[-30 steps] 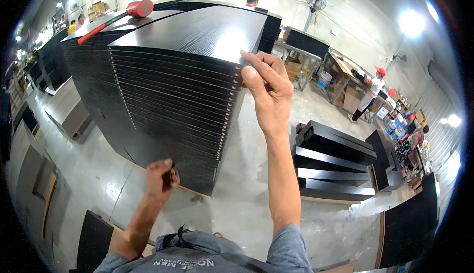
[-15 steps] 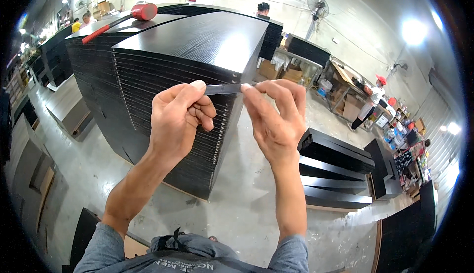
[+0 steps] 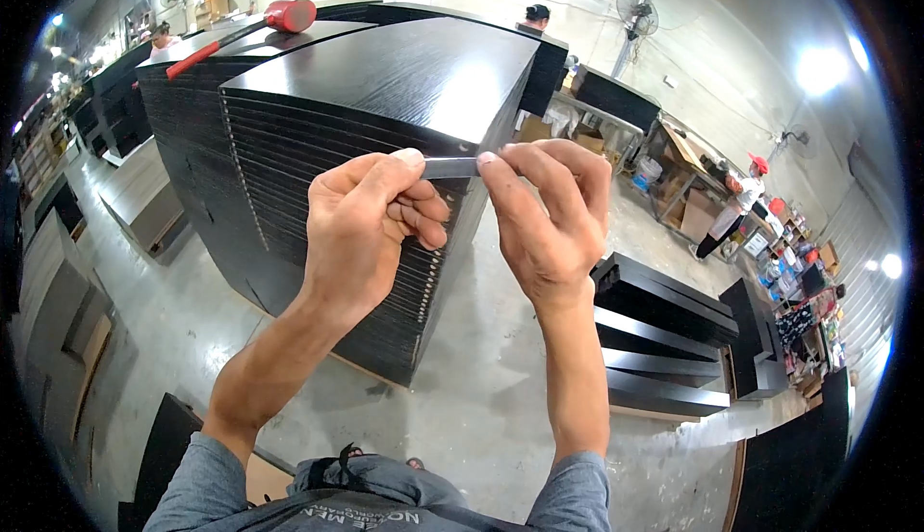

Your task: Aligning stacked black furniture boards with a mallet and adjusting edges using a finishing tool.

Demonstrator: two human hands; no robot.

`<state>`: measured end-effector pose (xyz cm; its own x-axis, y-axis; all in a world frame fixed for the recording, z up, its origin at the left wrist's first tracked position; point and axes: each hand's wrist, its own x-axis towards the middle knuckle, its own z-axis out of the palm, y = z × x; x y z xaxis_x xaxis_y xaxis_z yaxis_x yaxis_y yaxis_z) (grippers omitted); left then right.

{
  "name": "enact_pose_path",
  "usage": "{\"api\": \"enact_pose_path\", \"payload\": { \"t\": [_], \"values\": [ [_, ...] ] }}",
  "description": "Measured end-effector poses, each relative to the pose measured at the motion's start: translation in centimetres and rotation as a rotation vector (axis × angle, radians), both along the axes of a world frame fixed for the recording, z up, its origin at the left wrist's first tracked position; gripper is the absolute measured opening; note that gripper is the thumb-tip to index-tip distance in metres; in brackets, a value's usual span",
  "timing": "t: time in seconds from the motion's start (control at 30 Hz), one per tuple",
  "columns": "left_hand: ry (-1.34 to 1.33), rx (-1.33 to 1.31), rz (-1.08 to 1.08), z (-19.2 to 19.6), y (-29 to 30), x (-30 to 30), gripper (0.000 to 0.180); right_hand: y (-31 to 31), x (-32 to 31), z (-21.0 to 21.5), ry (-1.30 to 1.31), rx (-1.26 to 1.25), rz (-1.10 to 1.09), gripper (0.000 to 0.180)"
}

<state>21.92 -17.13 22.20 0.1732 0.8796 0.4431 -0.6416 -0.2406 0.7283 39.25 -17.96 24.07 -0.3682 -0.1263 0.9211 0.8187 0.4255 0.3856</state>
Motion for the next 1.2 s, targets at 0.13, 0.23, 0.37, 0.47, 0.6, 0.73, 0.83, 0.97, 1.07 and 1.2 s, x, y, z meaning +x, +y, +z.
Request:
{"api": "enact_pose_path", "payload": {
  "t": [0.13, 0.23, 0.37, 0.47, 0.6, 0.73, 0.83, 0.97, 1.07, 1.2],
  "values": [
    [-0.006, 0.001, -0.02, 0.1, 0.0, 0.6, 0.028, 0.5, 0.3, 0.0, 0.01, 0.02, 0.024, 0.028],
    [-0.016, 0.004, -0.038, 0.4, -0.1, 0.7, 0.028, 1.1, 0.4, 0.4, 0.021, 0.009, 0.05, 0.028],
    [0.004, -0.021, -0.029, 0.6, -0.3, 0.7, 0.028, 1.5, 0.4, -0.1, 0.071, -0.034, 0.099, 0.029],
    [0.026, -0.014, 0.0, 1.1, -0.6, 0.7, 0.027, 1.9, 0.3, -0.4, 0.117, -0.031, 0.138, 0.029],
    [-0.006, 0.018, -0.01, 0.4, -0.6, 0.9, 0.026, 1.5, 0.3, -0.7, 0.099, -0.02, 0.14, 0.028],
    [0.029, -0.009, 0.029, 0.5, -0.5, 1.0, 0.026, 1.9, 0.3, -0.7, 0.108, -0.05, 0.156, 0.028],
    [0.015, 0.039, 0.032, 0.0, -0.4, 1.0, 0.026, 1.8, 0.3, -1.2, 0.12, -0.095, 0.174, 0.029],
    [0.023, 0.041, 0.028, -0.1, -0.7, 1.2, 0.026, 1.3, 0.7, -1.1, 0.108, -0.103, 0.18, 0.029],
    [0.014, 0.048, 0.049, 0.7, -1.1, 1.4, 0.027, 1.2, 1.0, -0.2, 0.082, -0.084, 0.169, 0.03],
    [0.038, 0.042, 0.086, 0.0, -0.7, 1.1, 0.028, 1.4, 0.6, -1.4, 0.1, -0.129, 0.19, 0.03]
  ]
}}
